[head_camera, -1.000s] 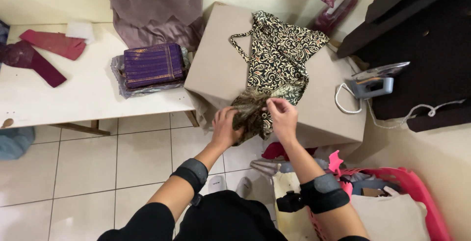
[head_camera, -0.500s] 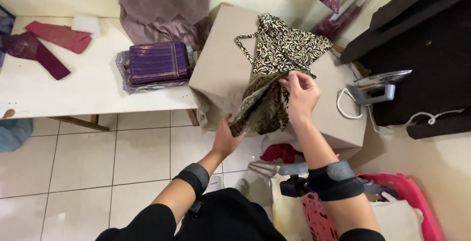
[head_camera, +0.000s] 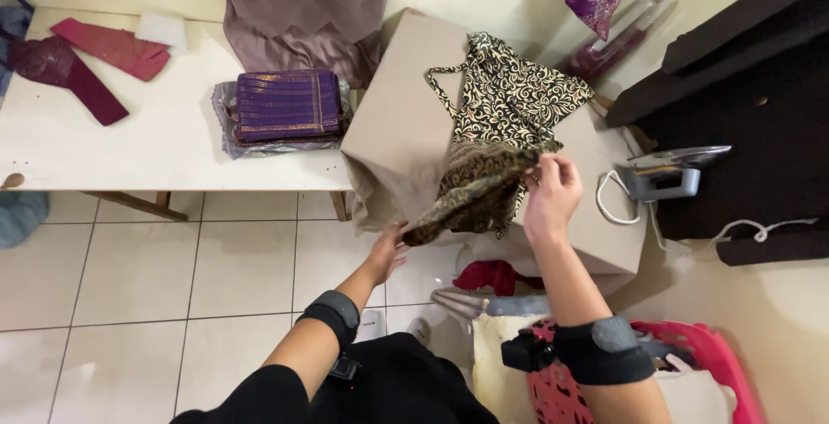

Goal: Ironing a piece of black and gold patterned garment on a padded board.

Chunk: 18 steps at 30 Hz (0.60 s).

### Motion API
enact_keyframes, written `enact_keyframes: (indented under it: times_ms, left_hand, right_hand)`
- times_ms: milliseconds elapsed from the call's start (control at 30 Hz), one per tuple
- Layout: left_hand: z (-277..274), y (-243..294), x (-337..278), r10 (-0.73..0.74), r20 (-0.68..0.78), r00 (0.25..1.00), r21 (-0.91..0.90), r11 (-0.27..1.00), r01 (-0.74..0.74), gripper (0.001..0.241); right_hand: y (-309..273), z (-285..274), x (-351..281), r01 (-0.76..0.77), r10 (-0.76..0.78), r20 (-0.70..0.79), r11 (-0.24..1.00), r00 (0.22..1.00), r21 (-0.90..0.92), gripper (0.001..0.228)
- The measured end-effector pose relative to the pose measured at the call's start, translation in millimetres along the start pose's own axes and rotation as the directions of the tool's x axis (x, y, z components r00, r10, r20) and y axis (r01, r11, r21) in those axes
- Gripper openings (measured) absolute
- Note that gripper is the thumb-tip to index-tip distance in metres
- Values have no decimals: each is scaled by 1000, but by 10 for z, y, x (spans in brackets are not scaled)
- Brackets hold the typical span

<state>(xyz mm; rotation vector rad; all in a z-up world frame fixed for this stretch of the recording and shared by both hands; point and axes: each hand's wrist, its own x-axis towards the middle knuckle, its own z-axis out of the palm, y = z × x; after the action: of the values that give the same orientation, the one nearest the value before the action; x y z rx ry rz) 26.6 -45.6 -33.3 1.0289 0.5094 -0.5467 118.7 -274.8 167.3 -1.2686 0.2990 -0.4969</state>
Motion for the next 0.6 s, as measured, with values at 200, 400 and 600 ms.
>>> enact_keyframes:
  times_ms: [200,400,600]
  left_hand:
    - [177,-584,736,181,130,975,445,868,-221,60]
    - [540,-535,327,234,244,941,723,603,-337,33]
    - [636,-320,388,484,-12,875,689,638,-343,54]
  right_hand:
    - [69,-434,123,-102,112,-145,992,983,74,7]
    - [251,-935,347,-139,157,-238,986,958,91,11]
    - [154,-1015,255,-168,179,-231,983,956,69,9]
